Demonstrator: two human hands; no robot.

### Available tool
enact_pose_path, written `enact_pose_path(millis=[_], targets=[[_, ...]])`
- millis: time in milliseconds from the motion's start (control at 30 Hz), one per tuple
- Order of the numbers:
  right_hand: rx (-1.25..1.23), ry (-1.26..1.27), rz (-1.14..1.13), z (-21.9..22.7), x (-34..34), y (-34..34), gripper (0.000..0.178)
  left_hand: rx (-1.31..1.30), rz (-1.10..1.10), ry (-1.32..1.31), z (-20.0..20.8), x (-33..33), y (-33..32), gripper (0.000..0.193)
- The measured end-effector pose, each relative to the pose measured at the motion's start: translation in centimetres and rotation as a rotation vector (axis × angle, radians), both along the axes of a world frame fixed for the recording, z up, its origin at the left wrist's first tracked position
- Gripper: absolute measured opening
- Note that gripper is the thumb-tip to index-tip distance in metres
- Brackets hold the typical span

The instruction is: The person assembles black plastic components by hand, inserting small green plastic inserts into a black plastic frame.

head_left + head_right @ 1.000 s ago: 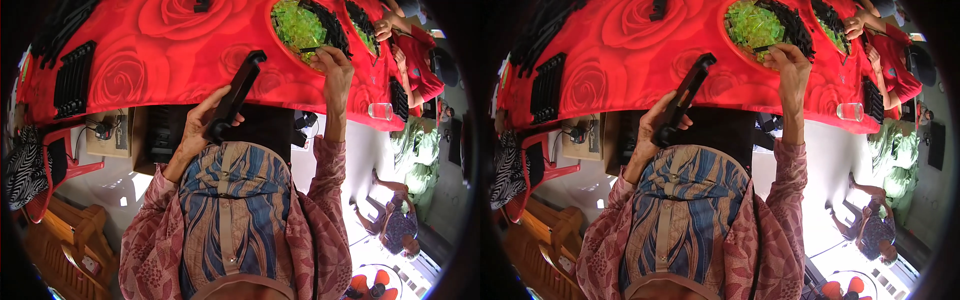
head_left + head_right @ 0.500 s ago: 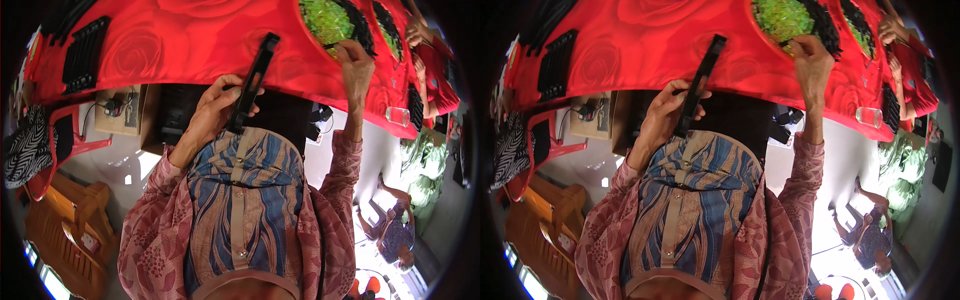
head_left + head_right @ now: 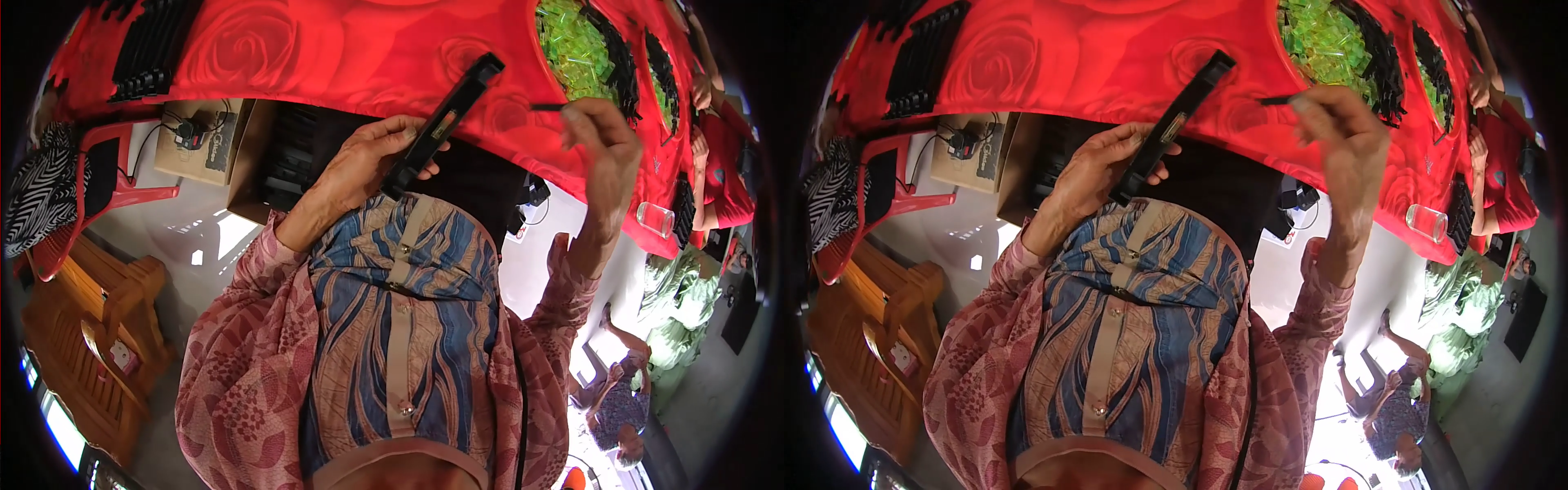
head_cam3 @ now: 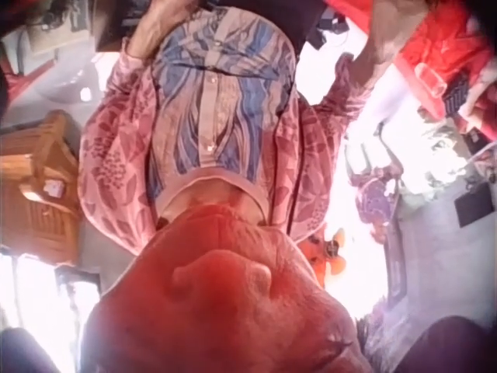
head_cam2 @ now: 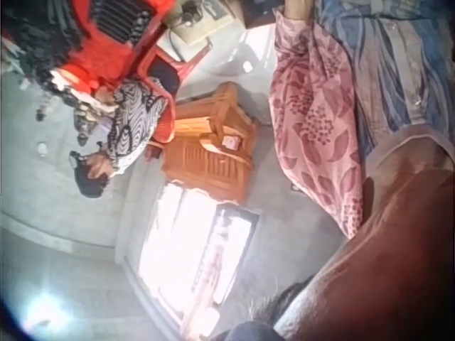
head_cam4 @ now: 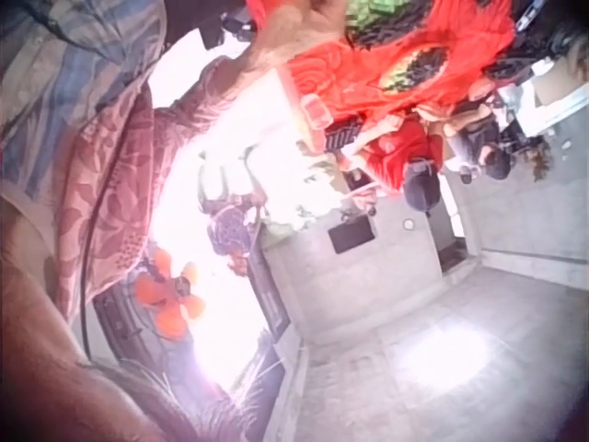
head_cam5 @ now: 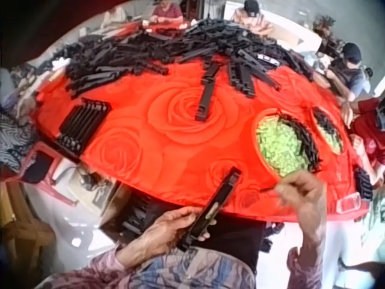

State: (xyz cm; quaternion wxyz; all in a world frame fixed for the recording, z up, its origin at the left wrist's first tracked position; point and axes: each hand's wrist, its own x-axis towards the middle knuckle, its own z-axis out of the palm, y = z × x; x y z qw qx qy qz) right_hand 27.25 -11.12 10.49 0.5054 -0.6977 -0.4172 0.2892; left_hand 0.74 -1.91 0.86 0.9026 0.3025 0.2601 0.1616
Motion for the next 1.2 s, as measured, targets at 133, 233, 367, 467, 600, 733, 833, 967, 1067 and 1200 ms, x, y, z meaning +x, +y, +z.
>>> enact_pose_path(millis=[133,233,367,467,600,733,833,967,1067,1200], targets=[[-0.13,0.174,0.134,0.2,-3.6,0.8,0.009,0.024,-0.032,0.063,0.2,0.0,0.1,0.039],[-0.238,0.188,0.239,-0.3,-5.1,1.9,0.009,0.043,-0.002,0.075,-0.1,0.1,0.1,0.034],[-0.235,0.073,0.32,-1.6,-6.1,3.1,0.009,0.066,0.01,0.126,0.4,0.2,0.0,0.033],[-0.268,0.008,0.318,-2.0,-6.5,3.3,0.008,0.096,-0.002,0.088,-0.3,0.1,0.1,0.033],[-0.323,0.008,0.277,-2.1,-6.7,3.3,0.008,0.123,-0.019,0.127,0.0,0.2,0.1,0.036],[-0.337,0.023,0.261,-2.3,-6.7,3.3,0.009,0.143,-0.017,0.118,-0.5,0.2,0.1,0.036],[-0.349,0.008,0.261,-2.1,-6.8,3.3,0.008,0.152,-0.025,0.108,-0.6,0.1,0.1,0.035],[-0.351,0.057,0.251,-2.5,-7.0,3.3,0.007,0.143,-0.014,0.105,-0.6,0.2,0.0,0.035],[-0.295,0.002,0.265,-3.0,-7.0,3.2,0.005,0.163,-0.022,0.106,-0.6,0.3,0.1,0.034],[-0.286,-0.034,0.248,-3.3,-7.1,3.2,0.004,0.158,-0.019,0.11,-0.7,0.2,0.1,0.035]])
